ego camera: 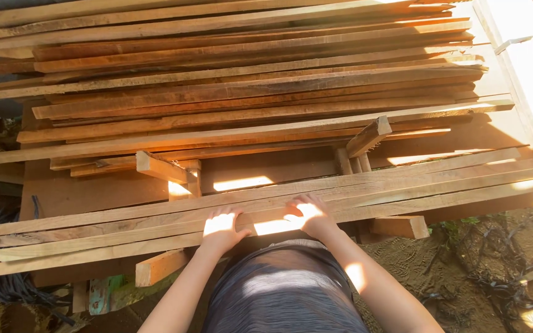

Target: Sorting thin wooden planks from a pile and placing them onto a storage or drying rack.

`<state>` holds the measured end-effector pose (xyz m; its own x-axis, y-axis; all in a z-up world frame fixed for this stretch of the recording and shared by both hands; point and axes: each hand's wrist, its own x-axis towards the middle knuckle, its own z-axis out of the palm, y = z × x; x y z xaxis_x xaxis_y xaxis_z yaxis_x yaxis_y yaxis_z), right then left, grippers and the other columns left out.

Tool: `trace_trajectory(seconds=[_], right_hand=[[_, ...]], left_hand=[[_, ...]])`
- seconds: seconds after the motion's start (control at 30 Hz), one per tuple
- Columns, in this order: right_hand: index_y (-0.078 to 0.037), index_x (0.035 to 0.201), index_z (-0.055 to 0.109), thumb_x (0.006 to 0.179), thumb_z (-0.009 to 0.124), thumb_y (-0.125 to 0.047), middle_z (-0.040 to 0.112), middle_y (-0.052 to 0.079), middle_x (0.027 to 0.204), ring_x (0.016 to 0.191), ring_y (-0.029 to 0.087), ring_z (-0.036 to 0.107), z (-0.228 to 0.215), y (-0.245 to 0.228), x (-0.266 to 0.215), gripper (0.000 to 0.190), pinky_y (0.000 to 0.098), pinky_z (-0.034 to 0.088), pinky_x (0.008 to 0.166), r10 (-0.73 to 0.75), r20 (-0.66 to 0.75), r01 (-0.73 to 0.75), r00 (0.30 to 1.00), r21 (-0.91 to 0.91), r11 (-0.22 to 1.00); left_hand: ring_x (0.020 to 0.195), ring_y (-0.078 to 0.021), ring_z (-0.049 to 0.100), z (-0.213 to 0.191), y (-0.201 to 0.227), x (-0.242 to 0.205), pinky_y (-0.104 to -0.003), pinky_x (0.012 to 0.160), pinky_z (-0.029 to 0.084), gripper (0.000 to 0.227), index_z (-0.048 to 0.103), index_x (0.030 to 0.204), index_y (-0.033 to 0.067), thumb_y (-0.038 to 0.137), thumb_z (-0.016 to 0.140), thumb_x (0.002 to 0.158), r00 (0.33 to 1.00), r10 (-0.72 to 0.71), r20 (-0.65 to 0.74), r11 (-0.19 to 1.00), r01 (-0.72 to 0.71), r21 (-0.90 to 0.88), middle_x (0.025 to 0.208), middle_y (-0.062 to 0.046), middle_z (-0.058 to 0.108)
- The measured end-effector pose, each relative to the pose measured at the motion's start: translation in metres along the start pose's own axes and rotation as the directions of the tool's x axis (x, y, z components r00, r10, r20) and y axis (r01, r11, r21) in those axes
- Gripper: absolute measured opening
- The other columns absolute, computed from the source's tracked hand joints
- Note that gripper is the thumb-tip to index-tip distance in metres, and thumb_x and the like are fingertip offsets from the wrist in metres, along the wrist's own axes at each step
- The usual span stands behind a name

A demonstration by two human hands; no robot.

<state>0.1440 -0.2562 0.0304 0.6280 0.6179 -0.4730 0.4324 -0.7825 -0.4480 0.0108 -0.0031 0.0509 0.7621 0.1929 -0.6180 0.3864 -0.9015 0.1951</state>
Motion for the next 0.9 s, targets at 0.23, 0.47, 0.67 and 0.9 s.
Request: trace_trajectory(seconds=[0.23,0.47,0.67,0.9], right_hand=[[-0.034,0.116,0.069,0.084,0.072,-0.059,0.062,-0.010,0.116,0.116,0.013,0.052,0.017,0.006,0.004,0.041,0.0295,0.041,0.104,-0.052,-0.115,0.047,0.992,-0.047,0.998],[-0.034,0.110,0.069,0.086,0.070,-0.059,0.061,-0.007,0.111,0.109,0.018,0.054,0.017,0.007,0.016,0.035,0.0343,0.046,0.098,-0.095,-0.090,0.091,0.991,-0.051,0.995],[-0.038,0.116,0.066,0.084,0.075,-0.054,0.057,-0.010,0.108,0.105,0.015,0.053,0.026,0.012,0.015,0.037,0.0346,0.046,0.095,-0.153,-0.174,0.133,0.973,-0.122,0.984],[-0.035,0.109,0.068,0.084,0.075,-0.057,0.061,-0.010,0.107,0.106,0.015,0.057,0.033,0.017,0.023,0.034,0.0340,0.048,0.093,-0.144,-0.193,0.131,0.971,-0.081,0.988]], left_hand=[[0.142,-0.0212,0.042,0.001,0.002,-0.008,-0.043,0.117,0.037,0.078,0.049,0.145,0.0241,0.063,0.075,0.082,0.999,0.048,-0.014,0.999,-0.047,0.017,0.145,-0.001,0.051],[0.138,-0.0235,0.040,0.028,-0.002,0.002,-0.042,0.113,0.037,0.098,0.045,0.144,0.0187,0.057,0.089,0.066,0.975,0.164,-0.149,0.980,-0.144,0.139,0.138,-0.004,0.048],[0.129,-0.0197,0.047,0.053,-0.015,0.020,-0.039,0.107,0.039,0.087,0.050,0.134,0.0210,0.047,0.090,0.062,0.946,0.211,-0.246,0.971,-0.175,0.160,0.129,0.000,0.053],[0.125,-0.0181,0.049,0.039,-0.012,0.036,-0.037,0.096,0.046,0.087,0.053,0.134,0.0272,0.057,0.085,0.059,0.994,0.112,0.005,0.987,-0.112,0.113,0.128,0.004,0.055]])
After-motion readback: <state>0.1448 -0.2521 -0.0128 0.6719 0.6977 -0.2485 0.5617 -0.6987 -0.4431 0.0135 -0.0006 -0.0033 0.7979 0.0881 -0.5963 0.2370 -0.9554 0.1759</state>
